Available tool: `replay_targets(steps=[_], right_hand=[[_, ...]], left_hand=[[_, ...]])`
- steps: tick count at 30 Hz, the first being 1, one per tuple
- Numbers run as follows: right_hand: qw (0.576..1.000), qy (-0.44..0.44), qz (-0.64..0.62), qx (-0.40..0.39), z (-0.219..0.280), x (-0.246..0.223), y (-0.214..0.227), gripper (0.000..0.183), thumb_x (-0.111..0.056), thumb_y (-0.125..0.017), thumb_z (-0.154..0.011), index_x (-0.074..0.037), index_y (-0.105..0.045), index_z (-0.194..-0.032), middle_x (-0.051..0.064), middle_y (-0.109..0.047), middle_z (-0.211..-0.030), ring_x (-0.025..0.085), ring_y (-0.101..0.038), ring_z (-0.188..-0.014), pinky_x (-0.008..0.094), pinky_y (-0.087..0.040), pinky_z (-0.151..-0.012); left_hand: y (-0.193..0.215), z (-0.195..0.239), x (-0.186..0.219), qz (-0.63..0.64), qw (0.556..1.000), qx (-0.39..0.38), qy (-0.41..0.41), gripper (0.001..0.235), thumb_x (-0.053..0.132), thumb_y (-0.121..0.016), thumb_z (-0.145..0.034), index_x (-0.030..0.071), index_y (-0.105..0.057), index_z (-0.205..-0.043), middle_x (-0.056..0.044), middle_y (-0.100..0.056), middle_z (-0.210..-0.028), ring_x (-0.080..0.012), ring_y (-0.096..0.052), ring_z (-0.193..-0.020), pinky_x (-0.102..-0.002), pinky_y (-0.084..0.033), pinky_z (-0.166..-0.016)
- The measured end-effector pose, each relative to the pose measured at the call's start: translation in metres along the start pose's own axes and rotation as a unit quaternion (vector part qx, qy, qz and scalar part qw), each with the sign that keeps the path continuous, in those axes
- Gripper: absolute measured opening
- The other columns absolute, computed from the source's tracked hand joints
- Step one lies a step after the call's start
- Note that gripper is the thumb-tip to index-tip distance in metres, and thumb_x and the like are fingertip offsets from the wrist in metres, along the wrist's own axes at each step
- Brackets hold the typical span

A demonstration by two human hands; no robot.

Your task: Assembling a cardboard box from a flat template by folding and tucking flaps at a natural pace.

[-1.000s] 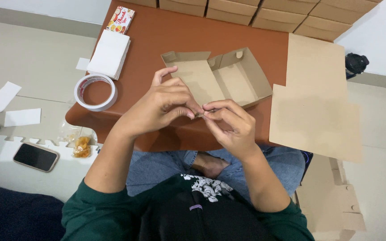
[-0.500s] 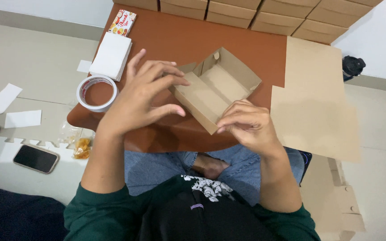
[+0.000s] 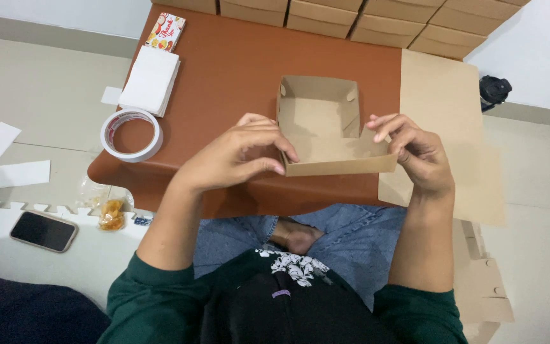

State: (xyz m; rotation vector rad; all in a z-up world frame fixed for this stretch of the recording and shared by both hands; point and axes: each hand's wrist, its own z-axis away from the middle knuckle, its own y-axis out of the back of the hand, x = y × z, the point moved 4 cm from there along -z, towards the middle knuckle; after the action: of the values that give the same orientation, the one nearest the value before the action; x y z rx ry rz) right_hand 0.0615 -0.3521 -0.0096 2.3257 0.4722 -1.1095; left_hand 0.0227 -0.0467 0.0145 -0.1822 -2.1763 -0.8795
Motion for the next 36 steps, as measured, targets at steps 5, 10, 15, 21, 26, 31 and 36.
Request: replay_targets(steps=[5, 10, 15, 21, 26, 31, 36], right_hand=[[0.988, -0.055, 0.086, 0.118, 0.003, -0.014, 0.012, 0.029, -0.029, -0.043, -0.112, -0.003, -0.056, -0.115, 0.02, -0.053, -0.138, 0.031, -0.053, -0.136, 0.046, -0.042, -0.124], [0.955, -0.013, 0.265, 0.135, 0.002, -0.078, -0.021, 0.044, -0.031, -0.038, -0.113, 0.007, -0.055, -0.126, 0.023, -0.057, -0.128, 0.037, -0.055, -0.13, 0.052, -0.042, -0.123], [0.929, 0.014, 0.365, 0.055, 0.007, -0.082, -0.046, 0.015, -0.022, -0.075, -0.089, -0.011, -0.072, -0.099, 0.002, -0.069, -0.1, 0.027, -0.066, -0.111, 0.059, -0.028, -0.125], [0.928, 0.008, 0.371, 0.044, 0.004, -0.078, -0.051, 0.009, -0.012, -0.076, -0.089, -0.01, -0.073, -0.097, 0.008, -0.061, -0.092, 0.024, -0.062, -0.098, 0.057, -0.029, -0.121], [0.922, -0.009, 0.387, 0.026, -0.003, -0.085, -0.056, 0.02, -0.008, -0.07, -0.096, -0.014, -0.072, -0.116, 0.001, -0.065, -0.098, 0.017, -0.058, -0.089, 0.044, -0.031, -0.108], [0.922, -0.03, 0.385, 0.017, -0.009, -0.089, -0.061, 0.035, 0.004, -0.068, -0.097, -0.015, -0.07, -0.126, -0.002, -0.07, -0.095, 0.013, -0.05, -0.078, 0.035, -0.026, -0.089], [0.912, -0.023, 0.409, 0.025, -0.013, -0.091, -0.066, 0.031, 0.0, -0.069, -0.098, -0.015, -0.071, -0.125, -0.002, -0.074, -0.1, 0.013, -0.052, -0.079, 0.034, -0.026, -0.09]], left_hand=[[-0.039, -0.017, 0.01, 0.055, 0.995, 0.056, 0.06, 0.039, 0.029, -0.076, -0.091, 0.025, -0.061, -0.126, 0.007, -0.07, -0.102, -0.0125, -0.054, -0.105, -0.029, -0.034, -0.1], [-0.063, -0.034, 0.015, 0.08, 0.994, 0.046, 0.057, 0.054, 0.037, -0.076, -0.089, 0.027, -0.052, -0.136, 0.008, -0.07, -0.098, -0.0063, -0.065, -0.101, -0.026, -0.031, -0.103], [-0.071, -0.031, 0.01, 0.024, 0.986, 0.165, -0.011, 0.045, 0.031, -0.083, -0.083, 0.015, -0.059, -0.117, 0.006, -0.071, -0.095, -0.0102, -0.071, -0.09, -0.031, -0.039, -0.102], [-0.073, -0.02, 0.034, -0.152, 0.956, 0.232, -0.095, 0.002, 0.01, -0.07, -0.096, 0.011, -0.069, -0.096, 0.0, -0.068, -0.091, -0.0153, -0.065, -0.082, -0.042, -0.042, -0.103], [-0.081, -0.013, 0.035, -0.231, 0.917, 0.294, -0.137, 0.005, 0.01, -0.066, -0.096, 0.009, -0.069, -0.092, -0.003, -0.07, -0.094, -0.02, -0.067, -0.082, -0.04, -0.043, -0.09], [-0.096, -0.004, 0.026, -0.219, 0.894, 0.344, -0.186, 0.005, 0.007, -0.071, -0.094, 0.003, -0.068, -0.096, -0.01, -0.071, -0.095, -0.0266, -0.071, -0.084, -0.04, -0.053, -0.075], [-0.104, -0.001, 0.02, -0.226, 0.861, 0.411, -0.197, 0.006, 0.005, -0.073, -0.091, 0.005, -0.068, -0.09, -0.008, -0.07, -0.09, -0.0241, -0.073, -0.08, -0.033, -0.055, -0.065]])
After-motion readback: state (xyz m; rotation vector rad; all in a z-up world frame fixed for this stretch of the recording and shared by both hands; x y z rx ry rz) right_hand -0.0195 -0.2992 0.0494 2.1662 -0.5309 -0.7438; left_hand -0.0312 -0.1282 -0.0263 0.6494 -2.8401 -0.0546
